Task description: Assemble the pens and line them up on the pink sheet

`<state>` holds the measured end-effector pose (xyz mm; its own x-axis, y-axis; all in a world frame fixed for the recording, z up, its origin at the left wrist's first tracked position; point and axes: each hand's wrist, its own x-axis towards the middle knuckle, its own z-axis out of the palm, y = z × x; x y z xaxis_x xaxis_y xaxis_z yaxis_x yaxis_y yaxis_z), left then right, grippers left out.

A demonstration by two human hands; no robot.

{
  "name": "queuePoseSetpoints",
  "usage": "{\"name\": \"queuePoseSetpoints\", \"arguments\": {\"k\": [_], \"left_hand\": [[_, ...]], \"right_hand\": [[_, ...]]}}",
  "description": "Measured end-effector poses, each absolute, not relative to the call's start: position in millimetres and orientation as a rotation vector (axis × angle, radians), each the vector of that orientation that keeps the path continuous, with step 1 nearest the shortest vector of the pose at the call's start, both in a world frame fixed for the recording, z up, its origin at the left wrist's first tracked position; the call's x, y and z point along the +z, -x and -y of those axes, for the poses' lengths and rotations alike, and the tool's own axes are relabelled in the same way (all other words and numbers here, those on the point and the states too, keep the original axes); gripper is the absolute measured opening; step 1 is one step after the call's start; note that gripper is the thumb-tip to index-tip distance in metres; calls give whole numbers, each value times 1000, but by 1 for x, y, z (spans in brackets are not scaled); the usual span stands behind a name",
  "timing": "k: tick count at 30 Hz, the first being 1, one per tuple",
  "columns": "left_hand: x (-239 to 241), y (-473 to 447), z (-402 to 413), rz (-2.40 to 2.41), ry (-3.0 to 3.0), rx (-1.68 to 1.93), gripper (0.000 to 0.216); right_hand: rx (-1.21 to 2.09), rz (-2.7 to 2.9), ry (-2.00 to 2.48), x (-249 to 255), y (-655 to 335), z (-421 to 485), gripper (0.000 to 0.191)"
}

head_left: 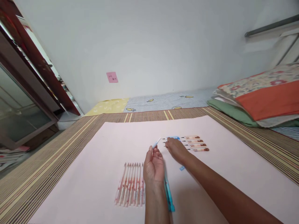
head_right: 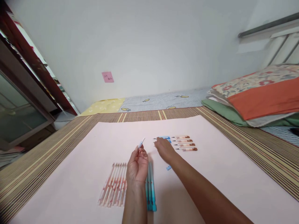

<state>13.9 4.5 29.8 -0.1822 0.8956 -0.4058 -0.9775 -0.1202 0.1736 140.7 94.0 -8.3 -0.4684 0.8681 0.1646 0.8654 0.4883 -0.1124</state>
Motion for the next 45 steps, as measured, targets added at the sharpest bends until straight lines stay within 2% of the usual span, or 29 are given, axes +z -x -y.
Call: {"name": "queuePoseSetpoints", "arguments": {"k": [9,12,15,17,20,23,27,32,37,41,45], "left_hand": [[34,-21,-2,-598,184,1637,18],[28,-26,-2,-575,80,1574,12],[20,-33,-3,-609,-4,1514,4],[16,-37,-3,-663,-84,1505,10],[13,-44,-2,-720,-300,1503,25],[13,-48,1,-760,-566,1422,32],[18,-52,6,-731,-873,1302,27],[23,-52,9,-782,-1029,1274,17],[24,-53,9,-994,-1107,1317,20],[26,-55,10,-1008,-1136,1378,23],[29,-53,11,-1046,-1151,1428,23]], "right_hand": [[178,2540,1439,-6,-148,-75,13],[226,2438,1485,-10,-157,-67,11],[477,2139,1450,-11,-170,-60,7],[739,1848,1337,-8,-178,-53,3],[1000,1508,1154,5,-186,-38,15],[1074,1312,1032,22,-189,-24,19],[1032,1240,988,36,-186,-18,15],[1004,1278,1018,31,-185,-21,17],[1213,1256,1054,23,-193,-19,20],[1456,1151,909,22,-193,-14,23],[1553,1129,849,25,-190,-10,27]]}}
